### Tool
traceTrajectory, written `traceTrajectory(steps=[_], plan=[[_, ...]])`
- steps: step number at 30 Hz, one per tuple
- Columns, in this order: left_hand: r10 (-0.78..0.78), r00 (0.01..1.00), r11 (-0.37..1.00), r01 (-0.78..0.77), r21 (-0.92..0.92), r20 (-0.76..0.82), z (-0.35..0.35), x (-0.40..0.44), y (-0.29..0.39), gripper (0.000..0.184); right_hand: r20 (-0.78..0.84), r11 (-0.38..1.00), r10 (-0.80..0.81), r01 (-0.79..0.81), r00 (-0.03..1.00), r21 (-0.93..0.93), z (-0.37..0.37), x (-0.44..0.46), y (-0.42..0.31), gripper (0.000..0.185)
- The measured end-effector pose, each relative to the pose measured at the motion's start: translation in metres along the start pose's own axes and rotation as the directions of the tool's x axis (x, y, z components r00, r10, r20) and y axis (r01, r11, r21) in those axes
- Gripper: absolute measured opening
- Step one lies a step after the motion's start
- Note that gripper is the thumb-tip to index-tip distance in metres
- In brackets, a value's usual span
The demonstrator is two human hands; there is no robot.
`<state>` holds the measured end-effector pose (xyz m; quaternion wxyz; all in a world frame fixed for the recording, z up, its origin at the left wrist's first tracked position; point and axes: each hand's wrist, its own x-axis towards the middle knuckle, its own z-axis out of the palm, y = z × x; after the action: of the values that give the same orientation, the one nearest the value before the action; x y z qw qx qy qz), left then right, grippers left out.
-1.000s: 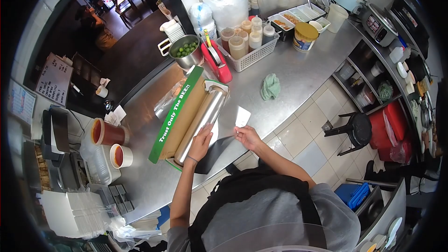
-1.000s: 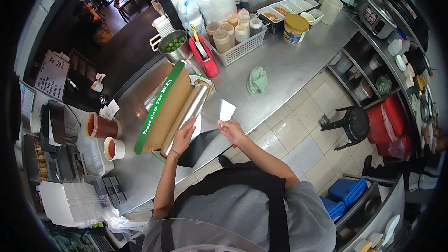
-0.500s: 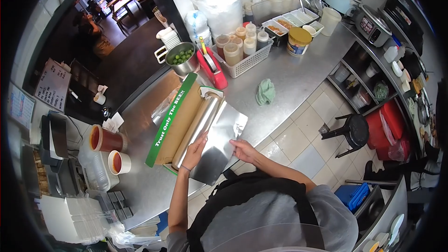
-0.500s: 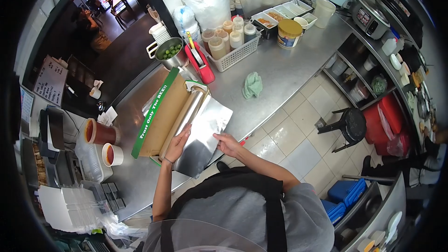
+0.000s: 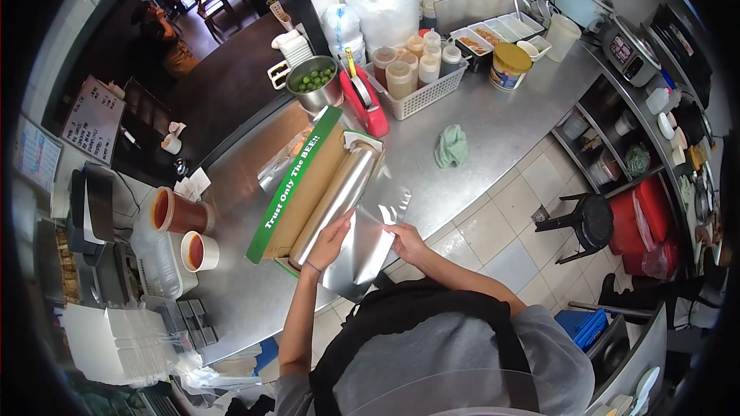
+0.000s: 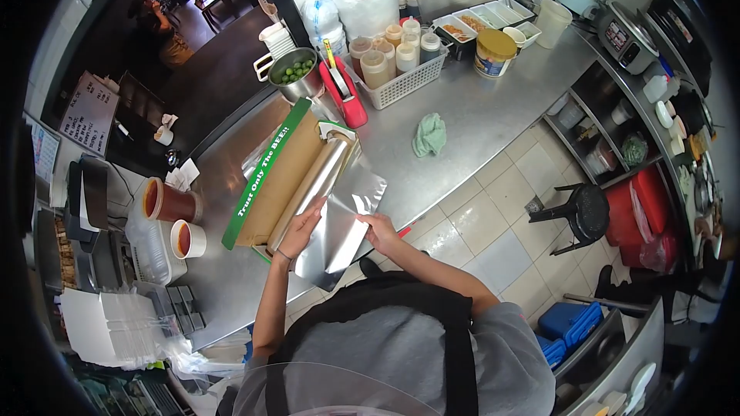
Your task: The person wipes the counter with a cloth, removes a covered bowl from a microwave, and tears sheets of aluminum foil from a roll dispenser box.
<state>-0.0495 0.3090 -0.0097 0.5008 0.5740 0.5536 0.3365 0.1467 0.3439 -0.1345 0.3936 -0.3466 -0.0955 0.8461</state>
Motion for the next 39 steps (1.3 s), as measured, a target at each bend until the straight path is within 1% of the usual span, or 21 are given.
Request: traceTrajectory(steps=[4,5,6,7,9,10,11,13,15,17,19,21,23,25,28,30,32,33,35,36,39], plan=[[0.035,0.999,0.997,-0.033,0.064,-0.032,-0.002,-0.004,0.0,0.042,0.003,0.999,-0.029,0.029,1.0,-0.041,0.004,-0.006,-0.002,0.018],[0.066,0.997,0.996,-0.063,0.068,-0.041,-0.002,-0.006,-0.001,0.042,0.057,1.0,0.002,-0.003,0.998,0.016,0.004,-0.01,-0.005,0.02],[0.039,0.998,0.998,-0.037,0.057,-0.039,-0.004,-0.008,-0.001,0.042,0.112,0.997,0.032,-0.04,0.993,0.07,0.004,-0.013,-0.009,0.022],[0.041,0.998,0.998,-0.038,0.059,-0.046,-0.005,-0.009,-0.002,0.042,0.118,0.997,0.034,-0.042,0.992,0.066,0.006,-0.016,-0.01,0.022],[0.012,1.0,1.0,-0.012,-0.002,-0.017,-0.006,-0.014,-0.004,0.042,0.121,0.995,0.041,-0.052,0.992,0.087,0.006,-0.02,-0.007,0.028],[0.023,0.999,0.997,-0.025,-0.071,-0.026,-0.005,-0.016,-0.005,0.042,0.173,0.992,0.053,-0.071,0.983,0.099,0.004,-0.021,-0.004,0.032],[0.017,1.0,0.997,-0.019,-0.073,-0.022,-0.006,-0.018,-0.006,0.042,0.167,0.992,0.056,-0.073,0.984,0.102,0.001,-0.022,-0.001,0.032],[-0.017,0.999,0.997,0.02,-0.073,0.043,-0.012,-0.021,-0.003,0.043,0.212,0.992,0.117,-0.106,0.97,-0.062,0.009,-0.03,-0.003,0.032],[-0.019,0.998,0.996,0.024,-0.08,0.059,-0.013,-0.024,-0.007,0.045,0.177,0.989,0.137,-0.125,0.975,-0.075,0.009,-0.031,-0.002,0.027],[-0.031,0.999,0.972,0.023,-0.233,-0.031,-0.01,-0.027,-0.017,0.042,0.221,0.981,0.177,-0.153,0.959,-0.12,0.002,-0.025,0.001,0.022],[-0.043,0.998,0.963,0.033,-0.267,-0.034,-0.009,-0.028,-0.015,0.043,0.181,0.983,0.164,-0.145,0.97,-0.112,0.007,-0.023,0.003,0.017],[-0.126,0.992,0.966,0.122,-0.227,-0.003,-0.012,-0.029,-0.015,0.044,0.139,0.984,0.159,-0.145,0.977,-0.107,0.01,-0.022,0.003,0.022],[-0.119,0.993,0.968,0.116,-0.221,0.001,-0.01,-0.03,-0.013,0.045,0.128,0.984,0.156,-0.143,0.979,-0.108,0.011,-0.021,0.003,0.023],[-0.041,0.999,0.968,0.033,-0.247,-0.027,-0.007,-0.03,-0.01,0.045,0.111,0.986,0.137,-0.124,0.984,-0.113,0.014,-0.021,0.002,0.026],[-0.047,0.998,0.956,0.036,-0.291,-0.031,-0.005,-0.032,-0.007,0.045,0.117,0.986,0.114,-0.099,0.986,-0.132,0.016,-0.023,0.003,0.027],[-0.032,0.999,0.965,0.024,-0.262,-0.025,-0.005,-0.032,-0.004,0.045,0.119,0.985,0.102,-0.083,0.988,-0.149,0.018,-0.023,0.003,0.027],[-0.024,1.0,0.978,0.02,-0.208,-0.017,-0.006,-0.033,0.0,0.045,0.05,0.984,0.099,-0.091,0.994,-0.153,0.019,-0.024,0.003,0.027],[-0.022,1.0,0.979,0.017,-0.205,-0.021,-0.007,-0.032,-0.002,0.045,0.055,0.984,0.1,-0.09,0.993,-0.154,0.017,-0.023,0.004,0.027],[0.013,0.999,0.985,-0.022,-0.173,-0.052,-0.007,-0.031,-0.009,0.045,0.158,0.99,0.127,-0.115,0.979,-0.082,0.011,-0.023,0.004,0.027],[-0.014,0.998,0.98,0.003,-0.199,-0.057,-0.007,-0.033,-0.004,0.044,0.214,0.984,0.169,-0.151,0.962,-0.099,0.009,-0.025,0.001,0.029],[-0.023,0.999,0.964,0.011,-0.266,-0.043,-0.008,-0.034,-0.008,0.044,0.242,0.979,0.203,-0.201,0.949,-0.036,0.009,-0.03,0.0,0.029]])
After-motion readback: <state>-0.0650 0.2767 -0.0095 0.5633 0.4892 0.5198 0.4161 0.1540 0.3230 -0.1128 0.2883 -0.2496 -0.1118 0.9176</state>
